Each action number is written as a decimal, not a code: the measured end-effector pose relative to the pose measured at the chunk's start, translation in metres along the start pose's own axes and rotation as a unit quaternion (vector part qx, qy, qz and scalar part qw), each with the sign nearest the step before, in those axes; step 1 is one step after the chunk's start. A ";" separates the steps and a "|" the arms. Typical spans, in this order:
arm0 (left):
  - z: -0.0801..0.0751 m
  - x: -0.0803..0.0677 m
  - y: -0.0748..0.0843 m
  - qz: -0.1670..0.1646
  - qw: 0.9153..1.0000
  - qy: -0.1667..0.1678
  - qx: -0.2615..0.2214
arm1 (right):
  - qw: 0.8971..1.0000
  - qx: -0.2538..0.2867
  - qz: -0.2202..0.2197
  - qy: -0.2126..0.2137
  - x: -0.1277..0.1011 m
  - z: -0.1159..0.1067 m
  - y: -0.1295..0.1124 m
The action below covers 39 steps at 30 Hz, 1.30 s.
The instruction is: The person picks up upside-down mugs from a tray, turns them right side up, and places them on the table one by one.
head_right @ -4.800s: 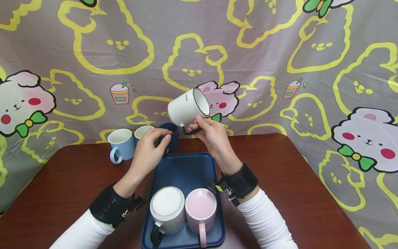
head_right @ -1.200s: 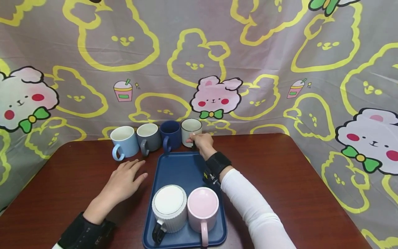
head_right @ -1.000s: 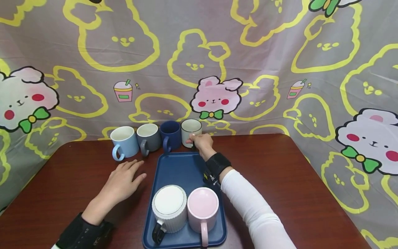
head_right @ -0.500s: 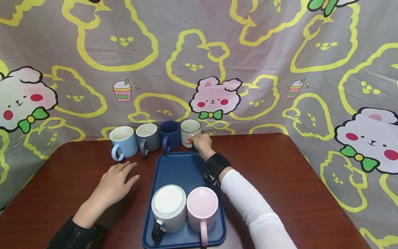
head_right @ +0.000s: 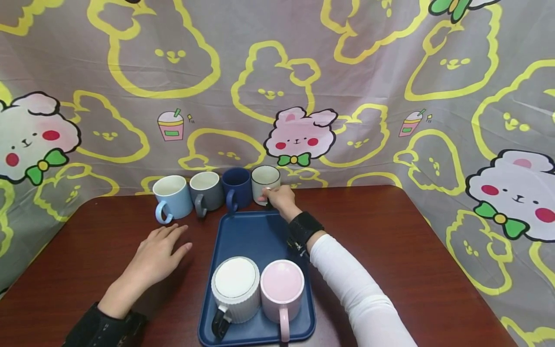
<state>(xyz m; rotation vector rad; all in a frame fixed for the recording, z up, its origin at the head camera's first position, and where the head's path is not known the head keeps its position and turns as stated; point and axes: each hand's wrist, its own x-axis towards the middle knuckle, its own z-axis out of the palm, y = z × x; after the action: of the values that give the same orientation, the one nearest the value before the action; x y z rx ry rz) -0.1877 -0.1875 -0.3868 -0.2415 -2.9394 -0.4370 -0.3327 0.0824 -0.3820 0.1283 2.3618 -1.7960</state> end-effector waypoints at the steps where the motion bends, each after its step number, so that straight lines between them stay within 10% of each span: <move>1: -0.001 0.000 0.000 0.000 1.000 -0.001 0.000 | 1.000 -0.006 0.001 0.000 0.000 0.000 0.000; 13: -0.007 0.005 0.006 0.006 1.000 -0.001 -0.012 | 0.995 -0.095 -0.018 0.005 -0.002 -0.011 0.003; 21: -0.008 0.010 0.008 0.009 1.000 -0.002 -0.012 | 0.969 -0.226 -0.082 0.053 -0.019 -0.027 -0.002; 39: -0.005 0.018 0.019 0.014 1.000 0.002 -0.016 | 0.951 -0.218 -0.191 0.106 -0.071 -0.052 0.015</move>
<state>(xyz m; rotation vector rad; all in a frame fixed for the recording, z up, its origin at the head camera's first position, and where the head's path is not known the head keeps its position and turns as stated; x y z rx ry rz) -0.2011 -0.1684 -0.3737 -0.2857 -2.9240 -0.4793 -0.2648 0.1388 -0.3699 -0.2215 3.0480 -1.3926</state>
